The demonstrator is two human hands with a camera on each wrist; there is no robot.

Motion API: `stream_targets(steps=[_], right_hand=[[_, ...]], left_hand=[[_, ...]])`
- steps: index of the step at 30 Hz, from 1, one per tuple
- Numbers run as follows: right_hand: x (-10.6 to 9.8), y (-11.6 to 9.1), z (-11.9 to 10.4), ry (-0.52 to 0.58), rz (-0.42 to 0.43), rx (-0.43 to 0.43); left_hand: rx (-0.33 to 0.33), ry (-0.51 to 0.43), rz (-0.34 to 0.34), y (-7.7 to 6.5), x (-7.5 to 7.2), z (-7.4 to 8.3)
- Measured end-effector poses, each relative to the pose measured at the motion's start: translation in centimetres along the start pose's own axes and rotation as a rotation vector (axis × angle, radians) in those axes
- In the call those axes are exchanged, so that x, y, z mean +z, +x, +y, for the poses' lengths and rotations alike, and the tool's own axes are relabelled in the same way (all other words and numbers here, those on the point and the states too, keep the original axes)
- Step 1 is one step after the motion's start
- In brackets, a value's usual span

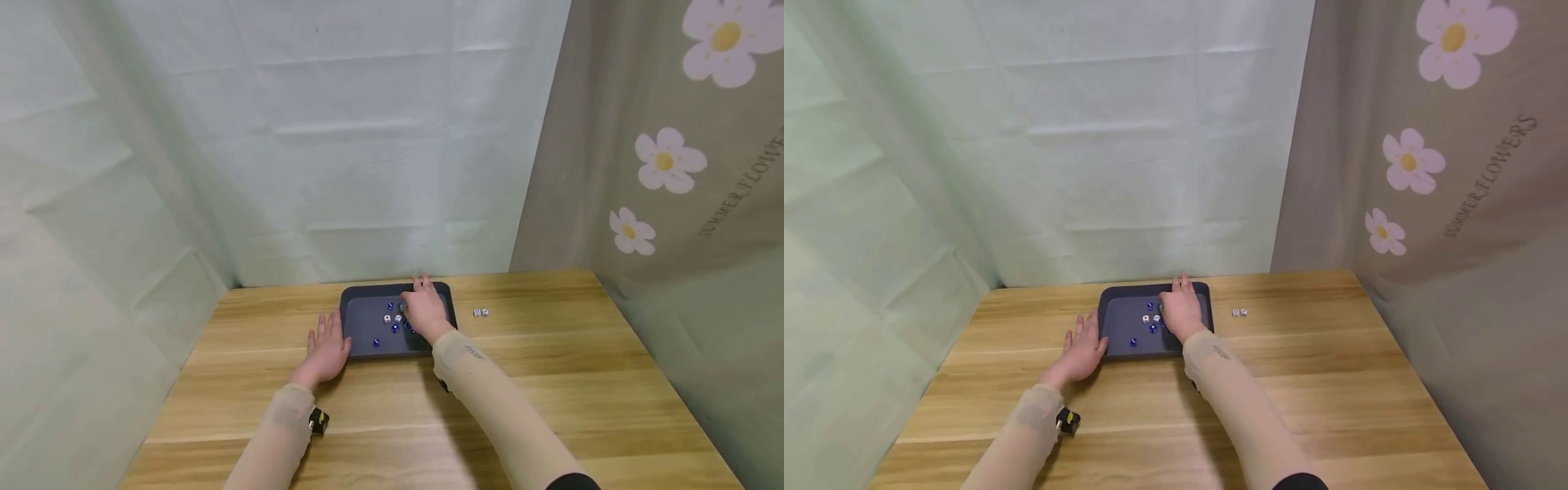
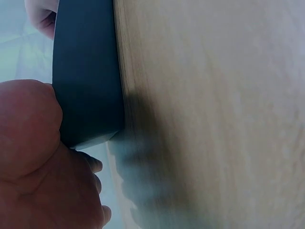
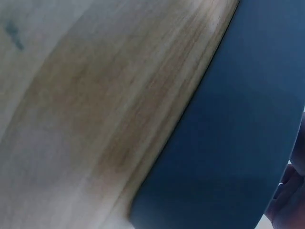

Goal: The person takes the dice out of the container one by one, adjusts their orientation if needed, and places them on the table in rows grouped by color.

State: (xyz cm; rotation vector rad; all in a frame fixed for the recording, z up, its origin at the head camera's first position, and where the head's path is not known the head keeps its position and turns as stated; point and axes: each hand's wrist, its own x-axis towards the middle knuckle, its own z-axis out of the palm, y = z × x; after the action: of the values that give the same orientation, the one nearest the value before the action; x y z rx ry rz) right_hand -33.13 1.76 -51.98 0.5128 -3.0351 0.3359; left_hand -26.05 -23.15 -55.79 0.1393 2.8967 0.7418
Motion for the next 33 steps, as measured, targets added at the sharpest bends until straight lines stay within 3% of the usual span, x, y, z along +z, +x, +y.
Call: stream_targets(steps=[5,15,25,33], right_hand=[[0.20,0.61,0.02,-0.040,-0.013,0.006],[0.10,0.63,0.10,0.003,-0.065,0.030],[0.05,0.26,0.29,0.023,-0.024,0.002],[0.31,0.06,0.44,0.013,-0.039,-0.002]], left_hand=[[0.010,-0.004,0.009,0.12,0.04,-0.19],[0.001,-0.011,-0.003,-0.07,-0.25,-0.06],[0.011,-0.010,0.009,-0.11,-0.16,-0.05],[0.011,-0.008,0.008,-0.30,0.12,-0.05]])
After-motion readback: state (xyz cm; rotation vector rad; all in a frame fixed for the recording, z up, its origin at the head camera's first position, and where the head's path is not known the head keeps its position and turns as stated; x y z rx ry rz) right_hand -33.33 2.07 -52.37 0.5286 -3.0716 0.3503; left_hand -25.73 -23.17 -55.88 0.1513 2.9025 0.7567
